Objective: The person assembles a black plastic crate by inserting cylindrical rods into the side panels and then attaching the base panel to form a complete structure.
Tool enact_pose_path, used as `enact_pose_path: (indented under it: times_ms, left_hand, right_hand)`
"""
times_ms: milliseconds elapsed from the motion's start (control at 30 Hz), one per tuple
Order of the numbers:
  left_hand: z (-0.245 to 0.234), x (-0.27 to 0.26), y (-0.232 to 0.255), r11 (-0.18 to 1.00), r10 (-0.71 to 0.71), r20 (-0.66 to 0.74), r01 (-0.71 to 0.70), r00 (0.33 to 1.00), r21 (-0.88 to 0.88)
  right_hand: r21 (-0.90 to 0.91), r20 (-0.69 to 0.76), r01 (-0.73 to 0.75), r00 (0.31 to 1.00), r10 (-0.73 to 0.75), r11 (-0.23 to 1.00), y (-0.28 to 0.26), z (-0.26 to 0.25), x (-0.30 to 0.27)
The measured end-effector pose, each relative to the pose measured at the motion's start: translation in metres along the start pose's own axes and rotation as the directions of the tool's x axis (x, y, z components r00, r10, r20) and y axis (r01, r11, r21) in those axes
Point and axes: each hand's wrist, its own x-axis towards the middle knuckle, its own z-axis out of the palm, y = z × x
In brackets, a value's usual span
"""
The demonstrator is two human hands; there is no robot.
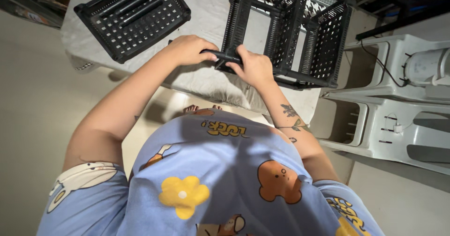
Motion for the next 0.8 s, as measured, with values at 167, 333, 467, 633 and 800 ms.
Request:
enact_pose_path:
  times_ms: [167,333,467,633,800]
  left_hand:
    - [-0.001,0.022,-0.009,0.966,0.024,0.239,0.039,0.971,-0.255]
    - [-0.004,0.018,-0.001,0.981,-0.006,0.201,0.045,0.980,-0.187]
    - [-0.001,-0.005,0.019,0.988,-0.060,0.047,0.053,0.997,0.142]
    - [0.012,-0.022,0.026,0.935,0.223,-0.215,-0.146,0.951,0.323]
    - [0.010,0.006,0.009,0.971,0.099,0.053,-0.108,0.994,0.215]
  right_hand:
    - [-0.042,0.058,0.043,0.998,-0.040,0.998,-0.003,0.003,-0.001]
    - [-0.043,0.062,0.076,0.995,-0.074,0.996,-0.007,0.003,-0.001]
    - [-0.033,0.087,0.065,0.994,-0.062,0.997,-0.006,0.003,0.000]
    - [-0.032,0.078,0.056,0.996,-0.054,0.998,-0.007,0.002,0.002]
    - [-0.029,0.120,0.052,0.992,-0.048,0.998,-0.007,-0.003,0.002]
